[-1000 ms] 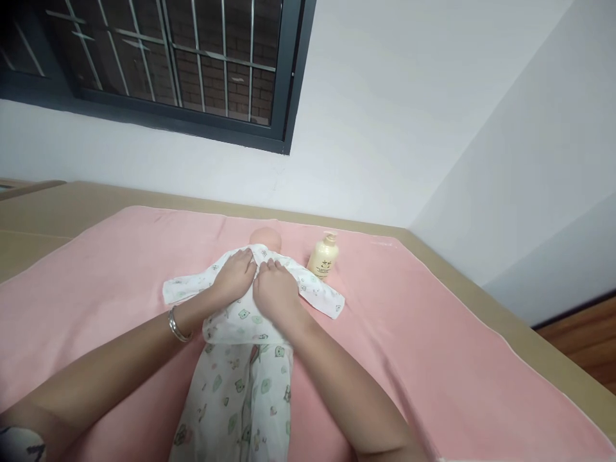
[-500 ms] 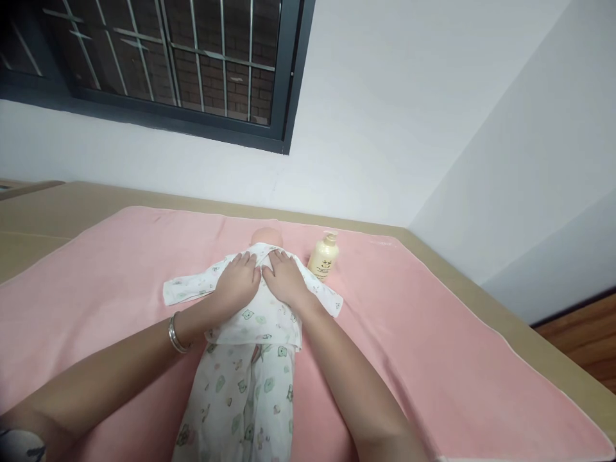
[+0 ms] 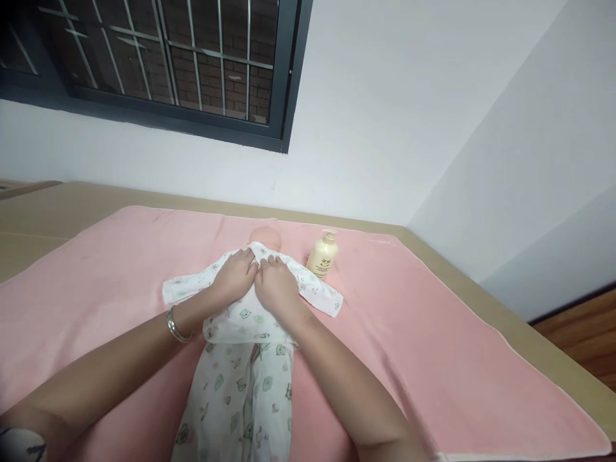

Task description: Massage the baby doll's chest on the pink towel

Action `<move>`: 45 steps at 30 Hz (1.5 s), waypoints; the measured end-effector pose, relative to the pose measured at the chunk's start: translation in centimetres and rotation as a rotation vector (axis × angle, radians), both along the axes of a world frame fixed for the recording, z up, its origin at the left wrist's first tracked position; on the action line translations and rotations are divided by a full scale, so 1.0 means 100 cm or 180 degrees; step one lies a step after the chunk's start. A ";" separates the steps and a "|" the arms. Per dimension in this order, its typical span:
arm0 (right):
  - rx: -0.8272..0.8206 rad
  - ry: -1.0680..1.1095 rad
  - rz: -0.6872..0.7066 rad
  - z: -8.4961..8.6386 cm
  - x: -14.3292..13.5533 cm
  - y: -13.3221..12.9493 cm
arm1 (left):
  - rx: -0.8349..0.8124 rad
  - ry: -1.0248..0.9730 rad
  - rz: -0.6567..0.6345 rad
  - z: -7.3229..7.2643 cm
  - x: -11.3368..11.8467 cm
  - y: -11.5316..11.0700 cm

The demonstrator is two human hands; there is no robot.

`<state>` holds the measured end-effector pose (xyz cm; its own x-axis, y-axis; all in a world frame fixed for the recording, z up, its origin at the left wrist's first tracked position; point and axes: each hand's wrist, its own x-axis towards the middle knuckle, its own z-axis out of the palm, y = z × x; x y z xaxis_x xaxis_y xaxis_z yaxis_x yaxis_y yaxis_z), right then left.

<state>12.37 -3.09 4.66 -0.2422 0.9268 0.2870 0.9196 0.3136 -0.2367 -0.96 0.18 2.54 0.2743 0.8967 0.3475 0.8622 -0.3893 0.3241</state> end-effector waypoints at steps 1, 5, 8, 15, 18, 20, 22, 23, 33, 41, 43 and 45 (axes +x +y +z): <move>-0.0028 0.0134 0.0012 0.001 0.006 0.006 | 0.0029 0.0047 0.0063 -0.002 0.004 -0.005; -0.0108 0.0393 0.0075 0.001 0.025 0.027 | 0.0143 0.0268 -0.0064 -0.001 0.014 -0.022; -0.0098 0.0235 -0.0045 0.000 0.018 0.020 | 0.0019 0.0166 -0.0328 0.011 0.007 -0.017; -0.0261 -0.0040 -0.0171 0.008 -0.002 -0.007 | -0.0198 -0.0103 -0.0310 0.017 -0.005 -0.001; -0.0298 0.0177 -0.0150 0.008 0.012 0.010 | 0.0176 0.0222 -0.0130 0.005 0.007 -0.014; -0.0285 0.0227 -0.0201 0.006 0.018 0.019 | 0.0327 0.0327 -0.0215 0.001 0.013 -0.021; -0.0232 0.0151 -0.0249 0.004 0.017 0.019 | 0.0323 0.0277 -0.0326 0.003 0.012 -0.021; -0.0208 0.0090 -0.0263 0.004 0.014 0.015 | 0.0262 0.0200 -0.0352 0.006 0.010 -0.019; -0.0261 0.0174 -0.0145 0.003 0.004 0.002 | 0.0158 -0.0159 -0.0130 -0.007 0.001 0.007; -0.0168 0.0399 -0.0219 -0.012 0.013 0.022 | 0.0136 -0.0179 -0.0032 -0.010 0.004 0.000; -0.0177 0.0395 -0.0229 -0.012 0.012 0.021 | 0.0135 -0.0188 -0.0023 -0.010 0.004 0.000; -0.0181 0.0392 -0.0241 -0.012 0.011 0.020 | 0.0122 -0.0194 -0.0021 -0.010 0.004 0.000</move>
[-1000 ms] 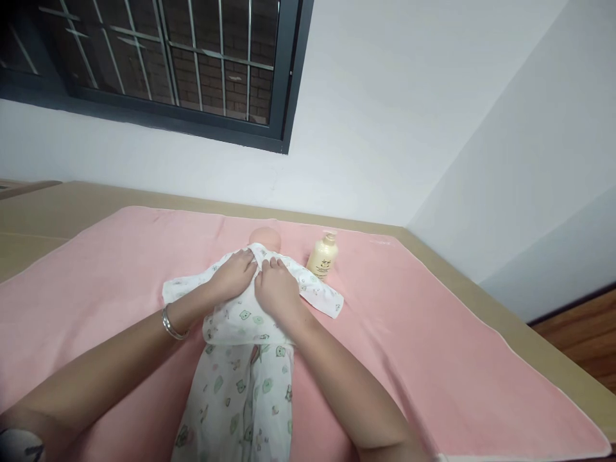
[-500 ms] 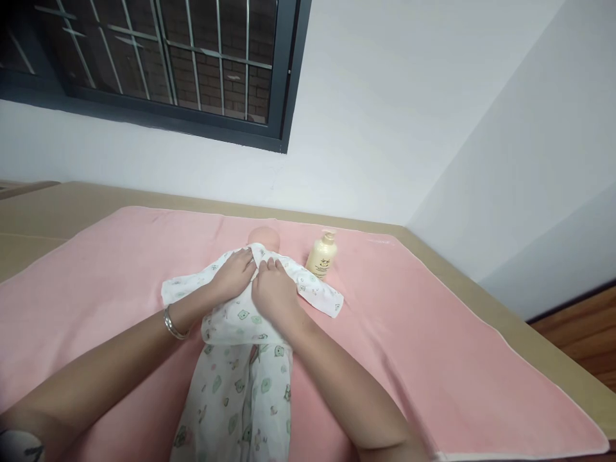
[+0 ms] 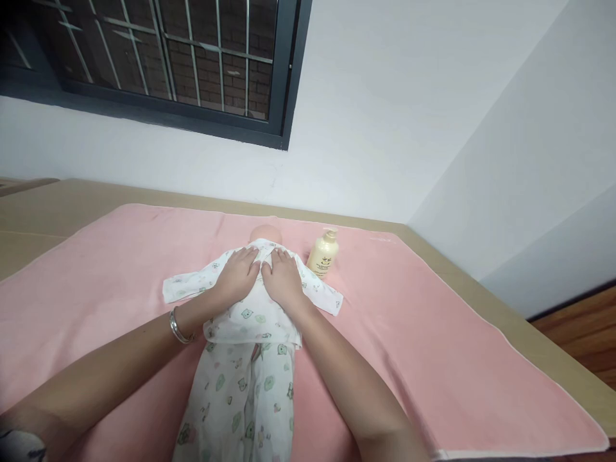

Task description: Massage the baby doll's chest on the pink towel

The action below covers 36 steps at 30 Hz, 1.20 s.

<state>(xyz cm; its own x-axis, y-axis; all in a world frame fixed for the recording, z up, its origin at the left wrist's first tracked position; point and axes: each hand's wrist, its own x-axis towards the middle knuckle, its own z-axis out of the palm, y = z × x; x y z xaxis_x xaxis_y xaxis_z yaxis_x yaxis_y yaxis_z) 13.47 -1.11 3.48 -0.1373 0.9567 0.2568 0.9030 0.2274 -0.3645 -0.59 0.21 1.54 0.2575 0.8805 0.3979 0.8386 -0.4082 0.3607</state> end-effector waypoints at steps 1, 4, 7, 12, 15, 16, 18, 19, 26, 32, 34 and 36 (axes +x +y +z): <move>0.0005 0.0003 -0.0002 0.000 0.000 0.000 | -0.0009 -0.0002 -0.0001 0.000 0.000 0.000; 0.0029 0.0021 0.0016 -0.001 0.001 0.001 | -0.0017 -0.0021 -0.0005 -0.001 0.000 0.000; 0.0022 0.0032 0.0012 -0.002 0.001 0.001 | -0.0001 -0.0040 -0.0008 -0.002 0.000 0.001; 0.0044 0.0020 0.0008 -0.002 0.001 0.002 | -0.0010 -0.0058 -0.0020 -0.001 0.000 0.000; 0.0102 0.0027 0.0114 -0.002 0.004 0.003 | 0.0029 -0.0050 0.0120 -0.001 0.002 -0.004; 0.0136 0.0041 0.0177 -0.001 0.006 0.004 | 0.0052 -0.0051 0.0208 -0.001 0.003 -0.006; 0.0203 0.0075 0.0276 -0.002 0.009 0.007 | 0.0110 -0.0054 0.0346 -0.003 0.004 -0.009; 0.0229 0.0090 0.0295 -0.002 0.011 0.008 | 0.0138 -0.0051 0.0373 -0.004 0.005 -0.010; 0.0200 -0.0061 0.0157 -0.001 0.007 0.003 | 0.0194 -0.0024 0.0385 -0.005 0.005 -0.010; 0.0145 -0.0481 -0.0345 0.009 -0.007 -0.013 | 0.0107 0.0082 0.0633 -0.002 0.009 -0.018; 0.0140 -0.0448 -0.0179 0.009 -0.004 -0.010 | 0.0124 0.0122 0.0563 -0.003 0.010 -0.022; 0.0128 -0.0324 0.0062 0.009 0.002 -0.004 | 0.0209 0.0128 0.0420 -0.004 0.011 -0.023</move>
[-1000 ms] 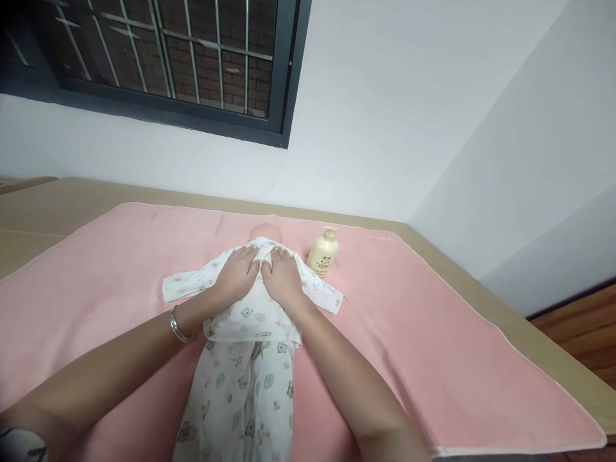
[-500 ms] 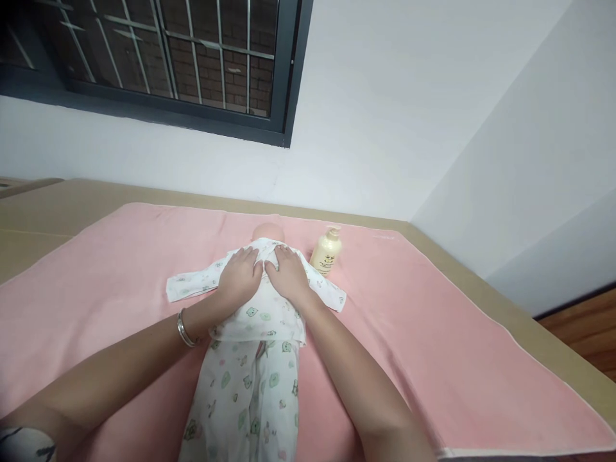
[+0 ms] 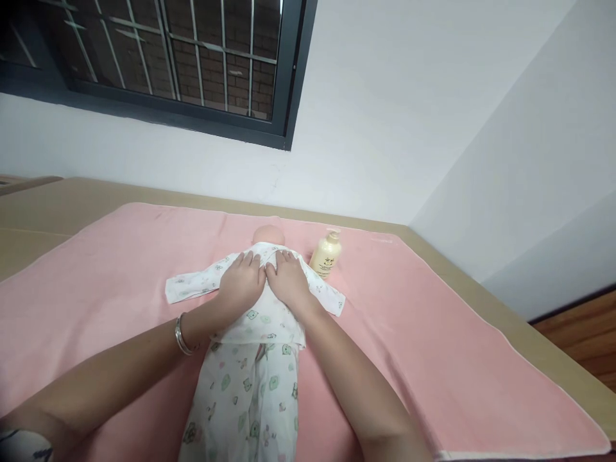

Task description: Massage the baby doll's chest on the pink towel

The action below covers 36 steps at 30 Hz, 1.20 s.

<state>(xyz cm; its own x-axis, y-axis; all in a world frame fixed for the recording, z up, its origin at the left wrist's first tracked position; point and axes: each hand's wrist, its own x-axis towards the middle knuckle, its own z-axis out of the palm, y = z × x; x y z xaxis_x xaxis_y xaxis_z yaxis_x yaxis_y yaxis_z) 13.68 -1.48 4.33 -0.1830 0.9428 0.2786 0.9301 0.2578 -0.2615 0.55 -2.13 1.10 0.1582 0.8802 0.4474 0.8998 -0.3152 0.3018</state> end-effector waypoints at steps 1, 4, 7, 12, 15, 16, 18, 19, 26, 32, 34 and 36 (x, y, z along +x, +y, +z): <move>-0.0006 0.0052 0.0080 0.000 0.002 0.002 | 0.0041 -0.0002 -0.0067 0.000 0.000 0.000; -0.0034 0.0068 0.0025 0.003 0.001 0.000 | 0.0012 -0.0053 -0.0225 0.006 -0.005 0.006; -0.0106 -0.0055 -0.0116 0.008 -0.011 -0.015 | -0.0227 -0.0209 -0.0437 0.016 -0.015 0.018; -0.0107 0.0070 0.0023 0.008 -0.017 -0.024 | -0.0369 -0.0201 -0.0490 0.021 -0.020 0.025; -0.0095 0.0365 0.0182 0.005 -0.004 -0.008 | -0.0161 0.0135 -0.0280 0.016 -0.010 0.011; -0.0090 0.0431 0.0215 0.004 0.000 -0.002 | -0.0085 0.0255 -0.0256 0.015 -0.007 0.005; -0.0051 0.0486 0.0231 0.002 0.006 0.005 | 0.0003 0.0445 -0.0280 0.015 -0.002 -0.005; -0.0013 0.0465 0.0224 0.002 0.007 0.007 | 0.0002 0.0490 -0.0306 0.017 -0.001 -0.008; 0.0060 -0.0024 0.0030 0.008 -0.013 -0.018 | -0.0345 0.0237 -0.0336 0.033 -0.013 0.004; 0.0058 0.0152 0.0101 0.008 -0.004 -0.010 | -0.0133 0.0342 -0.0268 0.021 -0.010 0.005; 0.0066 0.0251 0.0173 0.005 0.004 -0.001 | -0.0018 0.0391 -0.0232 0.015 -0.005 0.000; 0.0086 0.0250 0.0190 0.004 0.009 0.005 | 0.0059 0.0411 -0.0251 0.012 -0.001 -0.005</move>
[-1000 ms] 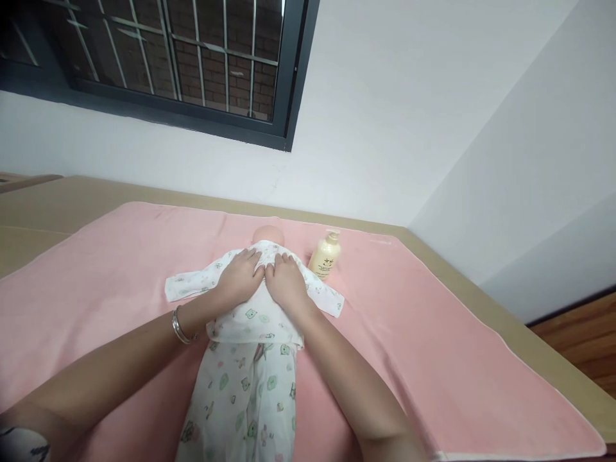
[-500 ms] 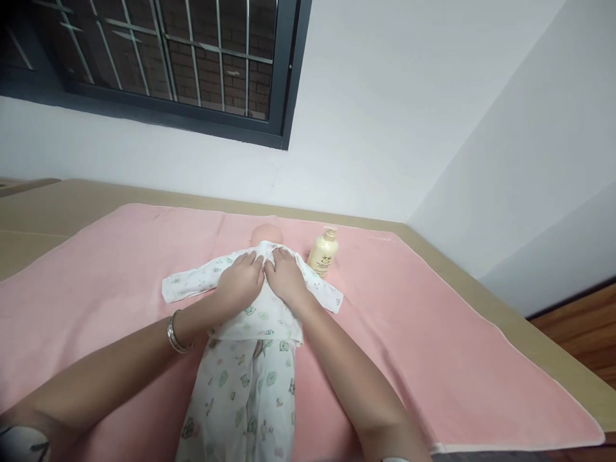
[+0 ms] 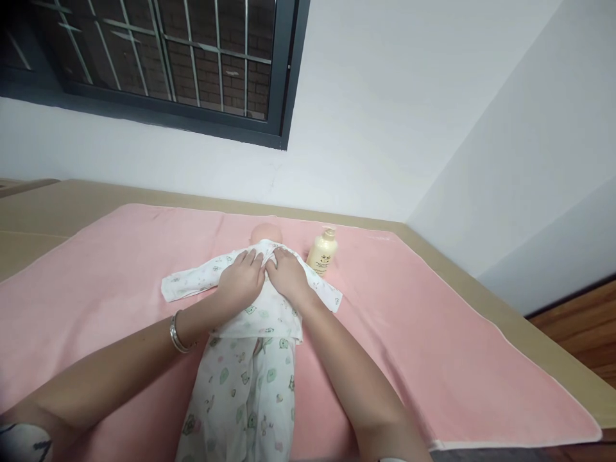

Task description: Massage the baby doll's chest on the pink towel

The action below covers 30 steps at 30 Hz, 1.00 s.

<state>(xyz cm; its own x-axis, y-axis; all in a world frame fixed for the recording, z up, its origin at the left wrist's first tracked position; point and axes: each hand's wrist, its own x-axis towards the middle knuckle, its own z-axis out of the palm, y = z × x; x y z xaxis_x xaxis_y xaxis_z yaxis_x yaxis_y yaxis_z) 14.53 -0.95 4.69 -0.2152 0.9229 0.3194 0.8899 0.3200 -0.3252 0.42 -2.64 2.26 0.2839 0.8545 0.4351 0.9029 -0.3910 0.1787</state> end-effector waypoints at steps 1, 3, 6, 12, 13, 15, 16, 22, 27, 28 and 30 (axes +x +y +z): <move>0.0023 -0.0045 -0.0012 0.000 0.001 0.001 | 0.0011 -0.0018 -0.0023 0.000 0.001 -0.001; 0.0077 -0.0181 -0.0067 0.000 -0.001 -0.001 | -0.0027 -0.0098 -0.0100 0.001 -0.001 0.001; 0.0153 -0.0384 -0.0204 0.003 -0.011 -0.013 | -0.0152 -0.0299 -0.0272 0.006 -0.010 0.013; 0.0283 -0.0519 -0.0116 0.002 -0.026 -0.030 | -0.0354 -0.0557 -0.0506 0.005 -0.021 0.033; 0.0275 -0.0486 -0.0123 0.001 -0.025 -0.029 | -0.0304 -0.0565 -0.0463 0.002 -0.020 0.034; 0.0247 -0.0379 -0.0133 -0.001 -0.021 -0.022 | -0.0165 -0.0584 -0.0357 -0.003 -0.016 0.033; 0.0231 -0.0314 -0.0111 -0.003 -0.018 -0.018 | -0.0112 -0.0599 -0.0312 -0.006 -0.015 0.032; -0.0019 0.0256 0.0120 -0.005 0.001 0.003 | -0.0074 -0.0723 -0.0184 -0.013 -0.012 0.030; 0.0246 0.0483 -0.0019 0.002 -0.002 -0.003 | -0.0071 -0.0870 -0.0010 -0.018 -0.013 0.031; 0.0362 0.0489 -0.0065 0.001 -0.004 -0.006 | -0.0072 -0.0890 0.0012 -0.019 -0.013 0.031; 0.0410 0.0423 -0.0034 -0.002 -0.010 -0.009 | -0.0078 -0.0924 0.0043 -0.020 -0.013 0.031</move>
